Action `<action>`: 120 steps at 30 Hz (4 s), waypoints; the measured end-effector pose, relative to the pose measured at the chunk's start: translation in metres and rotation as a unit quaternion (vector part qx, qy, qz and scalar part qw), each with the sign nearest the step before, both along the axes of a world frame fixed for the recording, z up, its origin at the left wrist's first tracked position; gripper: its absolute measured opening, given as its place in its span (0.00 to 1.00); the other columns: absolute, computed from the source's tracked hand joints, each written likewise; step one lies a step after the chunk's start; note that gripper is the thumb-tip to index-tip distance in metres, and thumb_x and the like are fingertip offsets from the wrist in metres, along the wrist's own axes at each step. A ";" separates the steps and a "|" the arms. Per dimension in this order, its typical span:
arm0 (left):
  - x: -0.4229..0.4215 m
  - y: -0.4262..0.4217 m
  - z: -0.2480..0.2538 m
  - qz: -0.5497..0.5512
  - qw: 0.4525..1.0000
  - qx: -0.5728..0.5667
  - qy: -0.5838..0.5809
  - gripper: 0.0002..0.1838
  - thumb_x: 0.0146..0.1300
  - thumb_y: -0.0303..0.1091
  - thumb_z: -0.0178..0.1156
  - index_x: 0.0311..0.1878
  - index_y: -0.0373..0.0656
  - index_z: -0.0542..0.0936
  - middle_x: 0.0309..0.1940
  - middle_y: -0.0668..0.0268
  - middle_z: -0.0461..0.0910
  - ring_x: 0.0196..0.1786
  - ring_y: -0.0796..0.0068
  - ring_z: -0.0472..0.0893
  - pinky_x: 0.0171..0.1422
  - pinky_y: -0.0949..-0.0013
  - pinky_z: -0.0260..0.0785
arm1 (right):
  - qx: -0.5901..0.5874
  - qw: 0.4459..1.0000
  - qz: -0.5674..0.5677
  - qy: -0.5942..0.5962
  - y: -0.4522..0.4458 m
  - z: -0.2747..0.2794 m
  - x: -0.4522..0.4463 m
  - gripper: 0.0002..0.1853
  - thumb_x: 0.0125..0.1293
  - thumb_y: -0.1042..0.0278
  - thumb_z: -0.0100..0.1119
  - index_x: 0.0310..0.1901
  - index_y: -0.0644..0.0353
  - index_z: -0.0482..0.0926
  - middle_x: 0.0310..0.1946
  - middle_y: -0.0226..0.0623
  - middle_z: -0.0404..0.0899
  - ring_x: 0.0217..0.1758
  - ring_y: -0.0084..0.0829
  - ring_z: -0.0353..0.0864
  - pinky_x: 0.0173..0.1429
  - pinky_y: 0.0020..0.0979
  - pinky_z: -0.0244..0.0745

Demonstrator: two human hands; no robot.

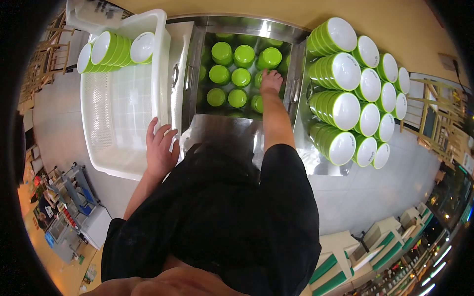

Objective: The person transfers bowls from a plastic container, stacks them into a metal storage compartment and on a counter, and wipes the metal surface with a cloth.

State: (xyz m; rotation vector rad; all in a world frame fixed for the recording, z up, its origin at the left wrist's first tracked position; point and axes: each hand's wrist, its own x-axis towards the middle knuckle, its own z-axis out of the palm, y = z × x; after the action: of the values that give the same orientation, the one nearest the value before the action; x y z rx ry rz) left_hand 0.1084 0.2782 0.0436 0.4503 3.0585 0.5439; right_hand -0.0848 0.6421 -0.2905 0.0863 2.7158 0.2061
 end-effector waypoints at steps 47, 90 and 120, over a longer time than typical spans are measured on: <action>-0.218 -0.112 -0.048 0.003 0.973 -0.204 0.107 0.07 0.67 0.37 0.65 0.40 0.45 0.84 0.40 0.60 0.87 0.50 0.57 0.84 0.59 0.51 0.70 | -0.549 0.802 -0.157 0.177 -0.053 0.115 0.337 0.09 0.69 0.66 0.65 0.46 0.61 0.86 0.40 0.48 0.85 0.42 0.47 0.86 0.49 0.42 0.80; -0.030 0.035 -0.024 -0.058 0.903 0.337 -0.260 0.15 0.65 0.33 0.69 0.53 0.38 0.84 0.45 0.57 0.87 0.49 0.57 0.86 0.56 0.57 0.77 | -0.896 0.355 -0.254 -0.086 -0.126 0.236 0.274 0.25 0.76 0.52 0.56 0.66 0.61 0.71 0.47 0.34 0.81 0.42 0.27 0.83 0.45 0.31 0.81; -0.019 0.037 -0.048 -0.122 0.955 0.210 -0.171 0.12 0.75 0.29 0.54 0.57 0.40 0.80 0.45 0.46 0.86 0.49 0.42 0.85 0.53 0.49 0.76 | -0.813 0.498 -0.297 -0.043 -0.124 0.231 0.274 0.36 0.74 0.50 0.61 0.74 0.67 0.67 0.45 0.33 0.81 0.38 0.20 0.78 0.42 0.26 0.79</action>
State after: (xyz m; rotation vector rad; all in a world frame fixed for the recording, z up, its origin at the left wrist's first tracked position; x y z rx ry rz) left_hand 0.0893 0.3153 -0.0044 0.6483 2.5045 1.1287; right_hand 0.1889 0.5176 -0.0590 0.3764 1.4827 -2.2922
